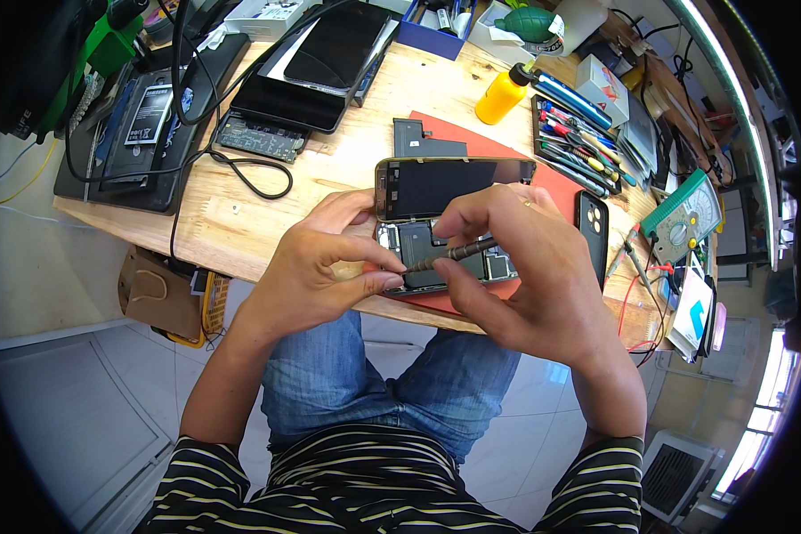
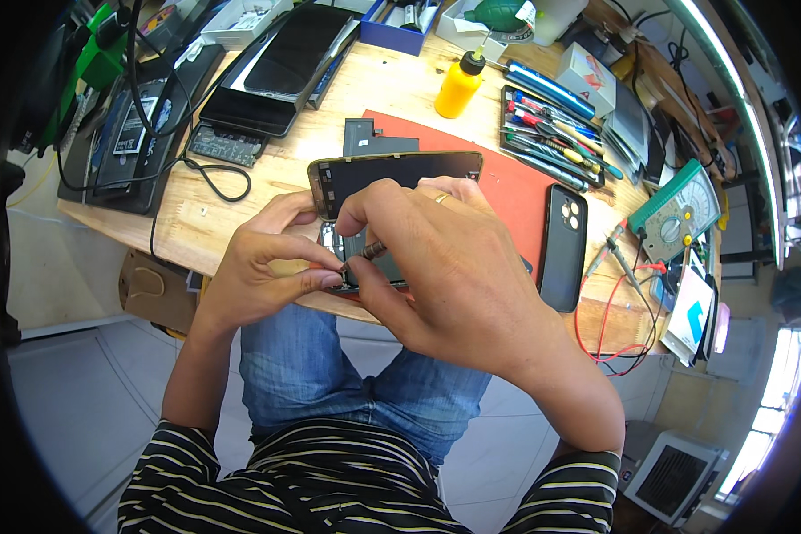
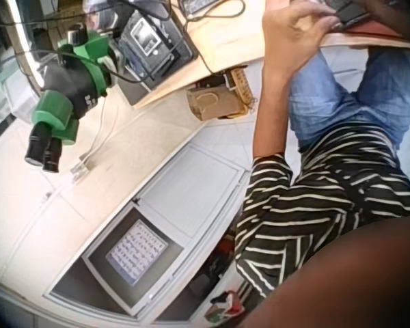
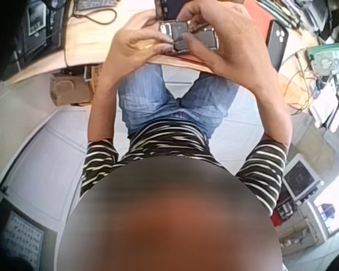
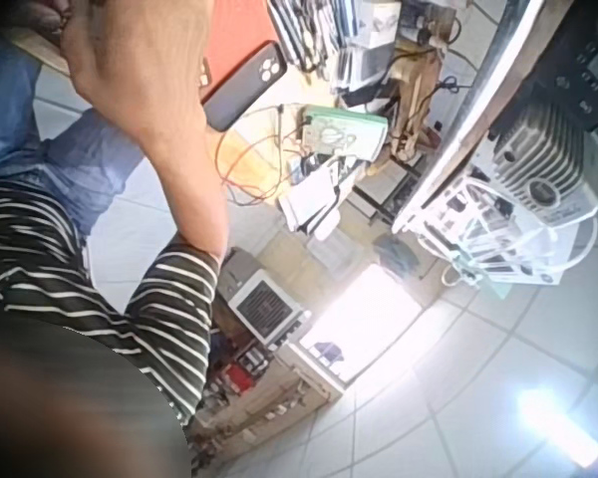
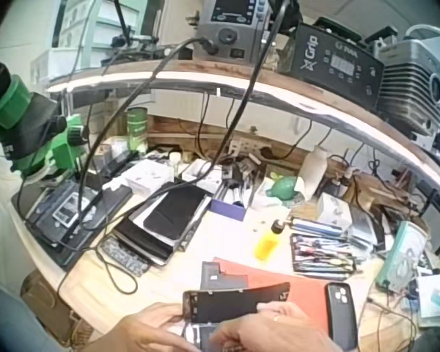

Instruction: The person disassembles a smartphone by removing the back cover, unscrewing internal components, and detaching the screen assembly. They then apply liquid adhesive to the frame and reposition the battery within the chassis.

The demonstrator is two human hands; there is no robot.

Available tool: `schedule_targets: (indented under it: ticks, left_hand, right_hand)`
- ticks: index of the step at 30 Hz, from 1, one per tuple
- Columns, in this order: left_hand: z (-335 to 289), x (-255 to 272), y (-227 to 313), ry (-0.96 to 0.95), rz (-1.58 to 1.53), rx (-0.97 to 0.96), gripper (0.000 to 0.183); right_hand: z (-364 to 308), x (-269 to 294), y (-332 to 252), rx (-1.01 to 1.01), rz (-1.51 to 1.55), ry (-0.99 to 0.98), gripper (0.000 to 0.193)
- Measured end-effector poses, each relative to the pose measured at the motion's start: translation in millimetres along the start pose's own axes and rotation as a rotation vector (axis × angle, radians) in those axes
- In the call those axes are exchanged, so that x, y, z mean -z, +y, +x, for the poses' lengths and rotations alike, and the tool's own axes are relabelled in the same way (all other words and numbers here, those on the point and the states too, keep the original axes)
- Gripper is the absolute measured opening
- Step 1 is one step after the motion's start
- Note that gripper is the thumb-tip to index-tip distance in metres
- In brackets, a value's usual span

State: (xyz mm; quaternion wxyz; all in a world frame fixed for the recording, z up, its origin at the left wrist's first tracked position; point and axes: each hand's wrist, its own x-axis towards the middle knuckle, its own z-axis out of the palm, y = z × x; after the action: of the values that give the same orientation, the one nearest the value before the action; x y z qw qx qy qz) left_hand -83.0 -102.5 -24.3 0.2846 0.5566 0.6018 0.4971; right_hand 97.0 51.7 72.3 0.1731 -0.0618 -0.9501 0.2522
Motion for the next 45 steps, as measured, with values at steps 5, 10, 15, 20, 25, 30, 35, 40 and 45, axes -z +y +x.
schedule_targets:
  ticks: [5,10,15,20,25,30,35,40,45]
  left_hand:
    - [0.3,-1.6,-0.1,0.022,-0.011,-0.005,0.024]
    - [0.4,-2.2,-1.0,0.032,-0.008,-0.007,0.024]
    - [0.5,-2.0,-0.9,0.017,-0.041,0.027,0.026]
    - [1.9,-3.9,-0.9,0.057,-0.057,-0.016,0.02]
    - [1.4,-2.1,-0.6,0.047,-0.006,-0.021,0.02]
    - [2.1,-3.7,-0.9,0.055,-0.029,-0.017,0.019]
    - [2.0,-2.9,-0.8,0.046,-0.029,-0.001,0.02]
    - [1.7,-4.0,-0.8,0.063,-0.023,0.003,0.019]
    - [1.8,-2.9,-0.3,0.048,0.028,0.021,0.016]
  right_hand:
    - [-5.7,16.1,2.0,-0.049,-0.042,0.046,0.031]
    - [-14.2,36.4,16.4,-0.128,-0.188,0.105,0.029]
    - [-24.5,42.2,23.4,-0.206,-0.261,0.105,0.028]
    - [-25.5,41.4,28.8,-0.182,-0.244,0.067,0.029]
    - [-24.2,38.2,30.3,-0.185,-0.216,0.066,0.026]
    - [-22.4,38.2,31.7,-0.157,-0.282,0.054,0.025]
    - [-19.6,38.8,32.5,-0.135,-0.306,0.038,0.025]
    - [-19.8,39.8,31.7,-0.141,-0.298,0.047,0.027]
    - [-18.5,38.2,34.3,-0.119,-0.297,0.041,0.026]
